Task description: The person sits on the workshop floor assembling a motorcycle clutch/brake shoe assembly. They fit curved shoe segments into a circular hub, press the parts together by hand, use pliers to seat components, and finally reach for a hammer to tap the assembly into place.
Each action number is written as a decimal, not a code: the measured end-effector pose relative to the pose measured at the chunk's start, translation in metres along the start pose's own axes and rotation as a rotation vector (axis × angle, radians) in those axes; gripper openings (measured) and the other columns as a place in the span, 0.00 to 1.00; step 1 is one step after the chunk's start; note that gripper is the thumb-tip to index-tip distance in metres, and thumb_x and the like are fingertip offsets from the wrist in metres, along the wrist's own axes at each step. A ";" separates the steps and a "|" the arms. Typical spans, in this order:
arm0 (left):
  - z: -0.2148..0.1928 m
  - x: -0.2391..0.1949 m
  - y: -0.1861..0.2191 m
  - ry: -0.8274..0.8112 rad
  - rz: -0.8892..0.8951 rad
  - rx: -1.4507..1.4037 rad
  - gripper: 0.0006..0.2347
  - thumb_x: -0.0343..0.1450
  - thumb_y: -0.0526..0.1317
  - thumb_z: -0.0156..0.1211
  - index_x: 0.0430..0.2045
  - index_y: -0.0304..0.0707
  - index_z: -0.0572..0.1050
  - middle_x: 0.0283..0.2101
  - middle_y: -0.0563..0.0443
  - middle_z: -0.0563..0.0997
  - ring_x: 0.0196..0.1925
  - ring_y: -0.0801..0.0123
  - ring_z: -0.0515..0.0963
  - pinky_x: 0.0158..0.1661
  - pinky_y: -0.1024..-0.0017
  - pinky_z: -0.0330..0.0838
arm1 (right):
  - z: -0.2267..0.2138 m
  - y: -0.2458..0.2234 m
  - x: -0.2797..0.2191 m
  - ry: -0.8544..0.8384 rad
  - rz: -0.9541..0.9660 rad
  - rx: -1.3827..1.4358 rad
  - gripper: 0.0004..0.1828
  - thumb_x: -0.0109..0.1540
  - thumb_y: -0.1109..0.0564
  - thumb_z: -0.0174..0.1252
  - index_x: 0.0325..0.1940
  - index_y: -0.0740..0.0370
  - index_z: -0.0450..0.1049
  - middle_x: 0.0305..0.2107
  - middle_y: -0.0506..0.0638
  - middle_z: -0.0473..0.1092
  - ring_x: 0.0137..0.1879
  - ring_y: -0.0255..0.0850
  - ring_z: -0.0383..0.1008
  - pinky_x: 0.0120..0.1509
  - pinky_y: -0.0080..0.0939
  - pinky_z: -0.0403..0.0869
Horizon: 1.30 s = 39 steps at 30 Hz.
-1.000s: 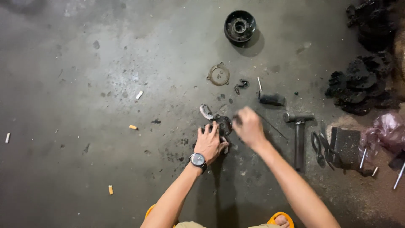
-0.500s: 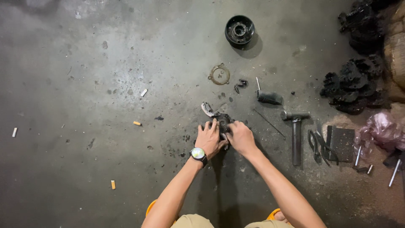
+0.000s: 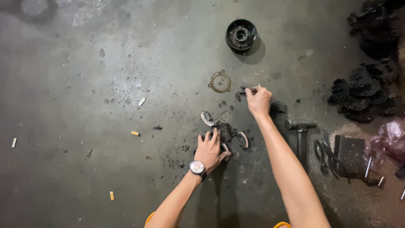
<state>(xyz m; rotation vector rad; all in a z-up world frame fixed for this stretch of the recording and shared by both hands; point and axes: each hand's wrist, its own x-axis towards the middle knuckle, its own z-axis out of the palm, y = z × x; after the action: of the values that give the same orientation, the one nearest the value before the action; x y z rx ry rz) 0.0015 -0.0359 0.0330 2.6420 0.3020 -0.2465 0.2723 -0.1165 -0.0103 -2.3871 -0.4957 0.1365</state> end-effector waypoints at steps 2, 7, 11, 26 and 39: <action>-0.001 0.001 0.001 0.015 0.015 -0.006 0.39 0.69 0.62 0.57 0.61 0.19 0.64 0.68 0.31 0.62 0.65 0.40 0.63 0.59 0.39 0.58 | 0.007 -0.001 0.005 -0.001 0.078 -0.014 0.15 0.59 0.51 0.66 0.37 0.69 0.82 0.30 0.65 0.77 0.39 0.57 0.81 0.46 0.52 0.76; -0.007 0.003 0.003 0.003 0.014 0.009 0.40 0.69 0.63 0.56 0.61 0.17 0.63 0.68 0.30 0.62 0.63 0.41 0.64 0.57 0.41 0.58 | -0.001 -0.011 0.008 -0.016 0.181 -0.041 0.14 0.57 0.52 0.67 0.35 0.68 0.82 0.27 0.64 0.77 0.37 0.55 0.81 0.44 0.52 0.76; -0.007 0.001 0.005 0.003 0.016 0.017 0.40 0.68 0.63 0.56 0.61 0.17 0.64 0.68 0.30 0.62 0.63 0.42 0.64 0.57 0.42 0.58 | -0.014 -0.003 -0.017 -0.041 0.162 0.143 0.10 0.59 0.57 0.65 0.37 0.68 0.82 0.28 0.58 0.79 0.35 0.48 0.81 0.43 0.47 0.79; 0.001 -0.013 0.011 0.474 -0.328 -1.145 0.10 0.72 0.35 0.62 0.45 0.34 0.81 0.43 0.46 0.86 0.43 0.68 0.85 0.46 0.71 0.79 | -0.030 -0.004 -0.158 -0.420 0.207 1.024 0.14 0.62 0.68 0.63 0.52 0.74 0.77 0.36 0.55 0.78 0.39 0.39 0.80 0.45 0.39 0.80; 0.023 -0.020 0.002 0.346 -0.340 -1.501 0.09 0.73 0.35 0.64 0.44 0.28 0.84 0.37 0.48 0.85 0.35 0.74 0.82 0.38 0.76 0.78 | -0.047 -0.049 -0.182 -0.454 0.112 0.777 0.09 0.60 0.66 0.64 0.45 0.70 0.80 0.36 0.51 0.80 0.42 0.35 0.80 0.49 0.34 0.78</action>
<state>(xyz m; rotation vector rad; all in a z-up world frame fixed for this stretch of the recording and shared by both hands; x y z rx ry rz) -0.0194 -0.0519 0.0186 1.1173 0.6936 0.2702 0.0997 -0.1822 0.0510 -1.6077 -0.4099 0.7830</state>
